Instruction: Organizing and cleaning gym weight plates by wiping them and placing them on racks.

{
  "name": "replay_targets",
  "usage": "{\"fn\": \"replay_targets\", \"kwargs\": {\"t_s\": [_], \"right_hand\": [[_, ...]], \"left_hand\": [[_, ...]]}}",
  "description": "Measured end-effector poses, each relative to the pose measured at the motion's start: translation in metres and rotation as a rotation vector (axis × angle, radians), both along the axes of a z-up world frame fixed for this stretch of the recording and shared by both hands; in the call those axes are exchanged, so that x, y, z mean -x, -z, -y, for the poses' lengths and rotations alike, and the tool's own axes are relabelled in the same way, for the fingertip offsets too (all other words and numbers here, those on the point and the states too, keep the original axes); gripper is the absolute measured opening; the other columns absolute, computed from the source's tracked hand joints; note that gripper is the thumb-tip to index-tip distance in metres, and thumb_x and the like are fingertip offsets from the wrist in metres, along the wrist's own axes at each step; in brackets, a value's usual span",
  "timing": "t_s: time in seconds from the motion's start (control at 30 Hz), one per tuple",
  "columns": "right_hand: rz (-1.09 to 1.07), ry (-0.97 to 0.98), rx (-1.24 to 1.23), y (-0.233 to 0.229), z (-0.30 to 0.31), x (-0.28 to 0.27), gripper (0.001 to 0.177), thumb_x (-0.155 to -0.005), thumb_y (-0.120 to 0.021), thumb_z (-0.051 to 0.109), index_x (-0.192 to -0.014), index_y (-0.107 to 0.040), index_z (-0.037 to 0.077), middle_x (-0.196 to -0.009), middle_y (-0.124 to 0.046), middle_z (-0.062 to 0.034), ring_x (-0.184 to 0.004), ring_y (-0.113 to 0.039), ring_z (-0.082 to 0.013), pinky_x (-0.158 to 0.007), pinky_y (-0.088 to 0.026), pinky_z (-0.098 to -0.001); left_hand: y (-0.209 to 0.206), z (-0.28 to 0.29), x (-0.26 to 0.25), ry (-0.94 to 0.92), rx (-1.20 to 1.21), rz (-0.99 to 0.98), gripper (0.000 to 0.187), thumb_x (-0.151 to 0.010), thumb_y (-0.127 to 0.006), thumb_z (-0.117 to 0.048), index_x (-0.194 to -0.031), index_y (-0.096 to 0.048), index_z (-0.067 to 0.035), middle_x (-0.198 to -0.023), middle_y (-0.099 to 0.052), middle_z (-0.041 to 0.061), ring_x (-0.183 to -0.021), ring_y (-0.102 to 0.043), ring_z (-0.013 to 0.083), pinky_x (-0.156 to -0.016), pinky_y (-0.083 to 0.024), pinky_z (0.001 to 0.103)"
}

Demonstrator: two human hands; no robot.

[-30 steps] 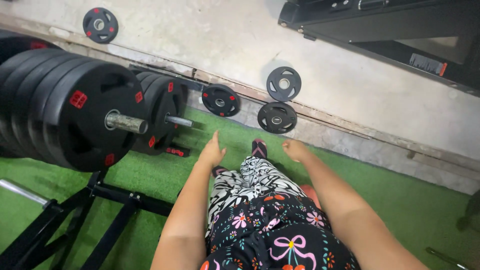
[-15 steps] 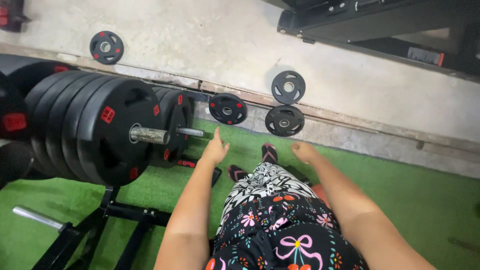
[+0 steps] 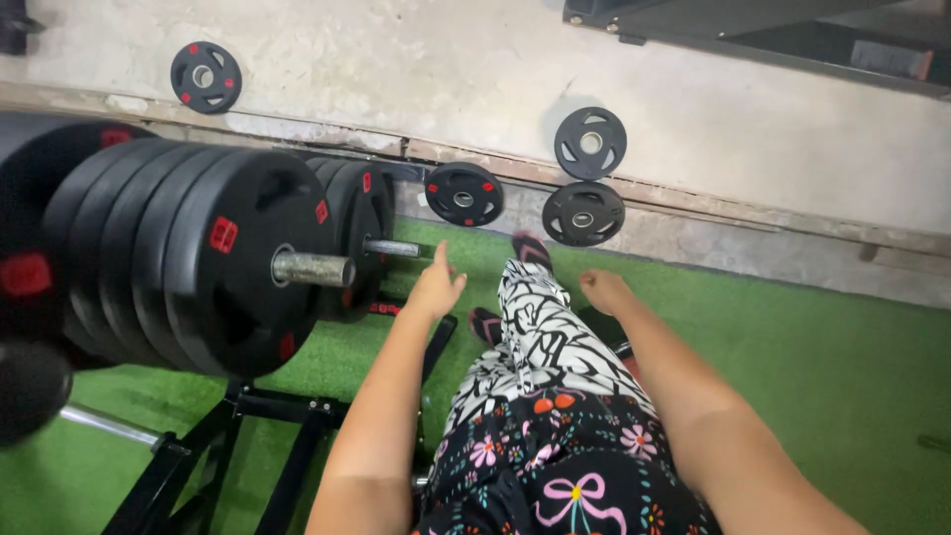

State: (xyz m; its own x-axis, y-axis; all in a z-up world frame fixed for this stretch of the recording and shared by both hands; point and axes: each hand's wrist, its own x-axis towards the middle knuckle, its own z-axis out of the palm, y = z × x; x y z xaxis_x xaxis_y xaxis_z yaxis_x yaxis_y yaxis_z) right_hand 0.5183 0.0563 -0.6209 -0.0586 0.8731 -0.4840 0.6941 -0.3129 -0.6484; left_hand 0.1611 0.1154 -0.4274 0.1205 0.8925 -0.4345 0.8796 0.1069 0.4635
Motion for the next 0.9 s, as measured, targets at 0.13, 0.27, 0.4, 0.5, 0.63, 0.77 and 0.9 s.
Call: {"fn": "replay_targets", "kwargs": {"t_s": [0.13, 0.27, 0.4, 0.5, 0.63, 0.77, 0.9], "right_hand": [[-0.029, -0.057, 0.035, 0.022, -0.024, 0.004, 0.033, -0.094, -0.061, 0.029, -0.12, -0.074, 0.013, -0.121, -0.072, -0.0149, -0.112, -0.067, -0.0378, -0.097, -0.052, -0.0448], [-0.075, -0.048, 0.077, 0.043, -0.066, 0.02, 0.034, -0.093, -0.061, 0.031, -0.12, -0.074, 0.014, -0.12, -0.073, -0.0148, -0.113, -0.067, -0.0367, -0.099, -0.053, -0.044], [-0.187, -0.006, 0.145, 0.067, -0.105, 0.041, 0.036, -0.091, -0.064, 0.035, -0.117, -0.074, 0.013, -0.118, -0.073, -0.0154, -0.11, -0.069, -0.0359, -0.097, -0.054, -0.0425], [-0.19, -0.024, 0.149, 0.082, -0.139, 0.055, 0.034, -0.095, -0.061, 0.034, -0.118, -0.073, 0.013, -0.114, -0.074, -0.0172, -0.108, -0.069, -0.0382, -0.095, -0.055, -0.0439], [-0.281, -0.035, 0.132, 0.096, -0.192, 0.072, 0.032, -0.091, -0.06, 0.031, -0.115, -0.074, 0.014, -0.115, -0.075, -0.0138, -0.106, -0.07, -0.0359, -0.094, -0.055, -0.0432], [-0.159, -0.083, 0.265, 0.107, -0.244, 0.09, 0.03, -0.095, -0.059, 0.03, -0.116, -0.074, 0.016, -0.112, -0.074, -0.0169, -0.105, -0.069, -0.0386, -0.092, -0.055, -0.047], [-0.116, -0.217, 0.129, 0.147, -0.293, 0.117, 0.031, -0.092, -0.061, 0.025, -0.12, -0.07, 0.014, -0.113, -0.072, -0.0199, -0.106, -0.067, -0.0411, -0.091, -0.053, -0.0509]], "left_hand": [[-0.005, -0.015, -0.009, -0.02, 0.03, 0.012, 0.09, -0.091, -0.068, -0.025, -0.16, -0.015, -0.003, -0.12, -0.072, 0.019, -0.112, -0.067, 0.0409, -0.099, -0.051, 0.045], [0.01, -0.041, -0.013, -0.026, 0.083, 0.022, 0.085, -0.091, -0.068, -0.024, -0.158, -0.02, -0.003, -0.122, -0.071, 0.02, -0.114, -0.065, 0.0417, -0.1, -0.05, 0.046], [0.042, -0.068, -0.011, -0.05, 0.197, -0.063, 0.077, -0.092, -0.067, -0.025, -0.157, -0.031, -0.008, -0.128, -0.067, 0.024, -0.119, -0.063, 0.0423, -0.104, -0.049, 0.046], [0.082, -0.09, -0.006, 0.034, 0.167, -0.157, 0.067, -0.093, -0.069, -0.027, -0.151, -0.041, -0.008, -0.138, -0.057, 0.029, -0.127, -0.055, 0.0443, -0.107, -0.046, 0.047], [0.097, -0.136, -0.019, -0.01, 0.269, -0.202, 0.063, -0.091, -0.068, -0.025, -0.148, -0.046, -0.012, -0.143, -0.053, 0.024, -0.131, -0.051, 0.0418, -0.109, -0.044, 0.046], [0.137, -0.176, -0.014, 0.066, 0.216, -0.267, 0.057, -0.09, -0.067, -0.023, -0.143, -0.052, -0.009, -0.142, -0.053, 0.022, -0.13, -0.052, 0.0397, -0.108, -0.044, 0.046], [0.178, -0.222, -0.006, 0.074, 0.116, -0.281, 0.052, -0.09, -0.065, -0.02, -0.14, -0.054, -0.008, -0.138, -0.055, 0.022, -0.125, -0.054, 0.0403, -0.103, -0.044, 0.048]]}}
